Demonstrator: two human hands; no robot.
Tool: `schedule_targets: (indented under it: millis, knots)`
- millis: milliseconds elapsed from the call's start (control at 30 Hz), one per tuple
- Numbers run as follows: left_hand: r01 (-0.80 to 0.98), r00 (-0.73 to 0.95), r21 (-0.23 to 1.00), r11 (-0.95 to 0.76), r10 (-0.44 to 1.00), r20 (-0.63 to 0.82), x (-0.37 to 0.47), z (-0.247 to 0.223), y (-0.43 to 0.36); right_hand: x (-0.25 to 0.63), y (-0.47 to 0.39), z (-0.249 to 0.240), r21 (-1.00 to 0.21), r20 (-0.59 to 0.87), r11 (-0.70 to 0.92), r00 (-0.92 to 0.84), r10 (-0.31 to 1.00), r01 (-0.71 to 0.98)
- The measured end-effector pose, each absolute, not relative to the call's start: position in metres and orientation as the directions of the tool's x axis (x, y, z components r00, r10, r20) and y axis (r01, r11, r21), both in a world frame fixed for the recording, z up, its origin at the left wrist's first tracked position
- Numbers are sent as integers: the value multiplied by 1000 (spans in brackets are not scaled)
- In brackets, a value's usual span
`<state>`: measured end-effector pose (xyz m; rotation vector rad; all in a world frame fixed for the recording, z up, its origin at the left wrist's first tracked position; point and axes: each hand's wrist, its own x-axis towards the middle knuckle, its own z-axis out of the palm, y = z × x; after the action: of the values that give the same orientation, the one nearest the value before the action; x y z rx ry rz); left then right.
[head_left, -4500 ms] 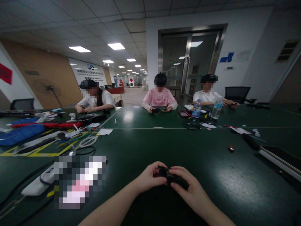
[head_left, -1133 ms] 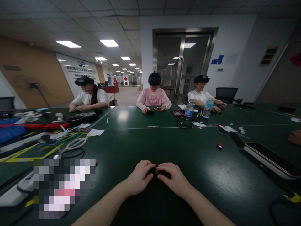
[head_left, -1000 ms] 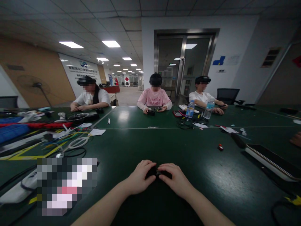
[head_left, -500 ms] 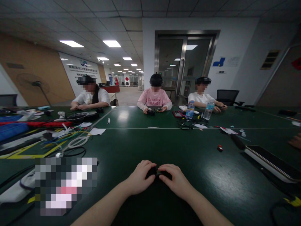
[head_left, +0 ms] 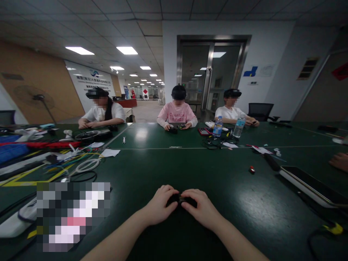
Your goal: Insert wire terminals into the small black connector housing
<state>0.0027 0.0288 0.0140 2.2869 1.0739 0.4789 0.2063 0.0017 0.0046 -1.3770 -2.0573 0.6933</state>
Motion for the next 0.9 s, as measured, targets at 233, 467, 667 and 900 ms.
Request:
schedule_targets:
  millis: [233,467,667,900]
  knots:
    - [550,631,651,-523,771,87,1,14,30,206,1,6,-697,164,326,-301,939,639]
    - [539,627,663,-520,773,95,0,11,31,206,2,5,-690,160,330,-310,937,644]
    - [533,630,651,-541,767,121,2,10,31,205,1,6,-688,173,338,-308,936,643]
    - [540,627,637,-550,768,131,3,10,31,206,-1,8,-700,143,309,-298,944,644]
